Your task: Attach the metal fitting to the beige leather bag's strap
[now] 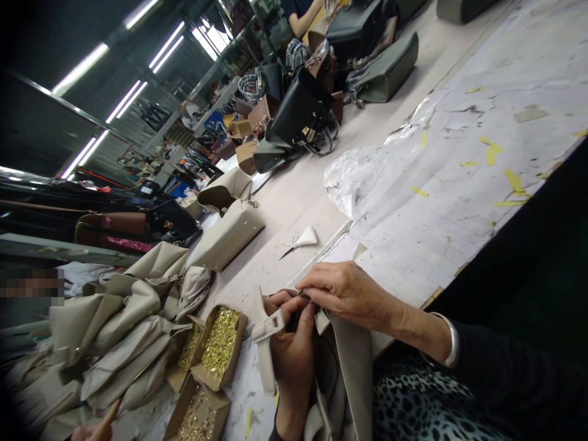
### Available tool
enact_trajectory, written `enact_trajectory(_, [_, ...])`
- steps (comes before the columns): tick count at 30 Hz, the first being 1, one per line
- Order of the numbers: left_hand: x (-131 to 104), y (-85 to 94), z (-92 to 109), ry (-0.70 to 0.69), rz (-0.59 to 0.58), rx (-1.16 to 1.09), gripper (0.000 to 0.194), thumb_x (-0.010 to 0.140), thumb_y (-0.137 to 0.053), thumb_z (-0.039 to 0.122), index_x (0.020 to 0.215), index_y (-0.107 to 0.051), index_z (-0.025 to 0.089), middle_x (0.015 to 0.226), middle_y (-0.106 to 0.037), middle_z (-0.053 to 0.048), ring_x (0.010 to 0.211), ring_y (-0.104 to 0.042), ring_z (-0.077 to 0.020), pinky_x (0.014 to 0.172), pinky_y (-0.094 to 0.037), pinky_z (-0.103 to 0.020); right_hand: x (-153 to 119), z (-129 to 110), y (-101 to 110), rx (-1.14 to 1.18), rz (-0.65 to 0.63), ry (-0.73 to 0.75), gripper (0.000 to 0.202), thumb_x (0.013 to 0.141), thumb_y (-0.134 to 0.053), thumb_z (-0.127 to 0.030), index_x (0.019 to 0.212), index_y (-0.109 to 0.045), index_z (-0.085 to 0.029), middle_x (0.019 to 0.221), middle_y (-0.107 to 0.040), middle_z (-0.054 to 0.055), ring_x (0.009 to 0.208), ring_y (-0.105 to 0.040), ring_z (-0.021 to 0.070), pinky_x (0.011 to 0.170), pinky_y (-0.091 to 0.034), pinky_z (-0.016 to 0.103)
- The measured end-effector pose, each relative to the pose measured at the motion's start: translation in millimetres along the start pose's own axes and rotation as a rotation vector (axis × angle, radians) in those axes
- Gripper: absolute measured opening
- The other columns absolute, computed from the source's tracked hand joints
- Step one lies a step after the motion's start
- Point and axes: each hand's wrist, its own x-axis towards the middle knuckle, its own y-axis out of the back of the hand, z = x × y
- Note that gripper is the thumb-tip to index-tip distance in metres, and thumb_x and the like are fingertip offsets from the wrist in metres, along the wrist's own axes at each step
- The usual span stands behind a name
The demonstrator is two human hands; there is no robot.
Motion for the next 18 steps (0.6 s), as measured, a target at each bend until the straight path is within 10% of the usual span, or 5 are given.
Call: enact_trajectory(18, [0.3, -2.1, -3.5, 0.048, -0.013, -0.033, 0.009, 0.088, -0.072, 0.02, 0.08, -0.068, 0.019, 0.098, -0.06, -0.003, 0.097, -0.063, -0.0183, 0.091, -0.051, -0.033, 1.5, 1.6, -3.4, 0.072, 0.032, -0.064, 0.021, 0.097, -0.06, -0.015, 0.108, -0.078, -0.02, 0.099, -0.076, 0.004, 0.092, -0.069, 0.016, 0.083, -0.053, 0.027])
